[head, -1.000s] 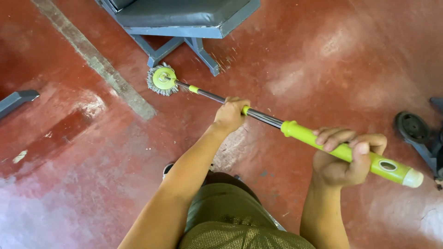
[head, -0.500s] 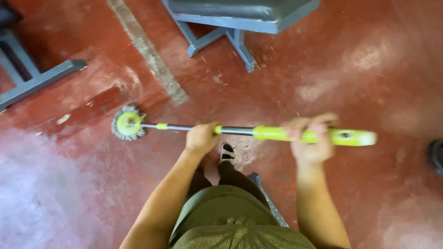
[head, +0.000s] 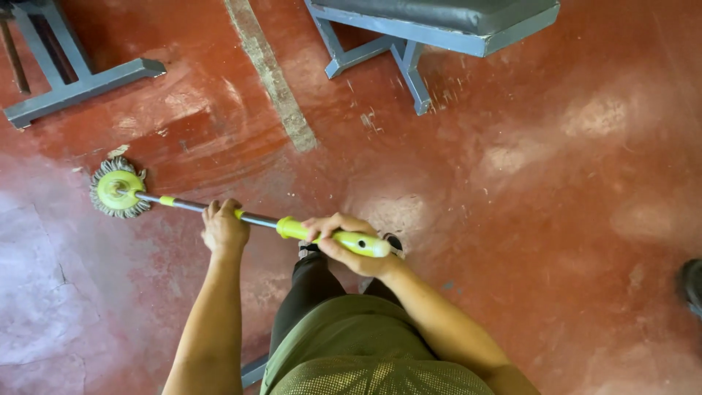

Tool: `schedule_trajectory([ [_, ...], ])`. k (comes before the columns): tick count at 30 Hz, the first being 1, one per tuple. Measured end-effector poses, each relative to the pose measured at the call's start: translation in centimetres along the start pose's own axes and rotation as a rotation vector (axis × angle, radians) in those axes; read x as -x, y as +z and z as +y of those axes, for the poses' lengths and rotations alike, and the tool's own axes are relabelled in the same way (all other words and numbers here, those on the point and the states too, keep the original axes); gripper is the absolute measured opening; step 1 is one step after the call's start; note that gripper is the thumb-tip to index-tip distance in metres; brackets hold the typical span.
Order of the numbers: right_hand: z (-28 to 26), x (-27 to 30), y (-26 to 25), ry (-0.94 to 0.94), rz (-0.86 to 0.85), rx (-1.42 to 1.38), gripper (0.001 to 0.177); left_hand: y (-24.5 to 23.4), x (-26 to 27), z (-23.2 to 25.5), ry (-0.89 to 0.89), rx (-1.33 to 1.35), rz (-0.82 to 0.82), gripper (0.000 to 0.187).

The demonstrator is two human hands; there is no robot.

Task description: Mopping the floor in a gym area around various exercise machines.

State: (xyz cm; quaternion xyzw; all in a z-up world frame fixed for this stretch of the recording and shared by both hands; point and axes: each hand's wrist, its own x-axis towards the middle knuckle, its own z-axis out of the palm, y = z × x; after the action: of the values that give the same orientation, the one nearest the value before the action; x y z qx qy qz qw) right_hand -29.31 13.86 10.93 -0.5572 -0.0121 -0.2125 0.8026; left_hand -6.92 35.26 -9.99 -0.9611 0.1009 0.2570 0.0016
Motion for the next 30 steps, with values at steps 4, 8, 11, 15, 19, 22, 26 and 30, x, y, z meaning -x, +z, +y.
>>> schedule_trajectory([
  [4,-5.1,2.1,-6.8,-0.077,0.065,0.233,0.011,0.7,3.6,9.7,0.120,0.070,0.010,0.021],
  [8,-14.7,7.0,-14.7,-0.146,0.254,0.516,0.020,2.6,10.5,23.8,0.334,0.042,0.052,0.023],
  [11,-22.4,12.7,-19.8,-0.238,0.384,0.574,0.025,-1.4,20.2,33.8,0.578,0.102,-0.007,0.028],
  [15,-30.2,20.1,-21.5,-0.209,0.513,0.555,0.009,2.7,25.3,44.4,1.028,0.362,0.003,0.020],
  [19,-31.5,22.6,-22.0,-0.232,0.630,0.737,0.014,3.8,26.2,52.2,1.193,0.351,-0.167,0.022],
  [22,-29.4,21.8,-22.3,-0.176,0.589,0.823,0.014,2.8,24.0,55.3,1.223,0.143,-0.223,0.026],
  [26,-28.6,21.6,-25.3,-0.162,0.520,0.815,0.014,3.8,21.8,57.0,1.154,-0.052,-0.122,0.012],
  [30,-32.8,21.0,-27.8,-0.173,0.368,0.879,0.013,2.5,24.4,57.0,1.148,0.099,-0.009,0.017],
])
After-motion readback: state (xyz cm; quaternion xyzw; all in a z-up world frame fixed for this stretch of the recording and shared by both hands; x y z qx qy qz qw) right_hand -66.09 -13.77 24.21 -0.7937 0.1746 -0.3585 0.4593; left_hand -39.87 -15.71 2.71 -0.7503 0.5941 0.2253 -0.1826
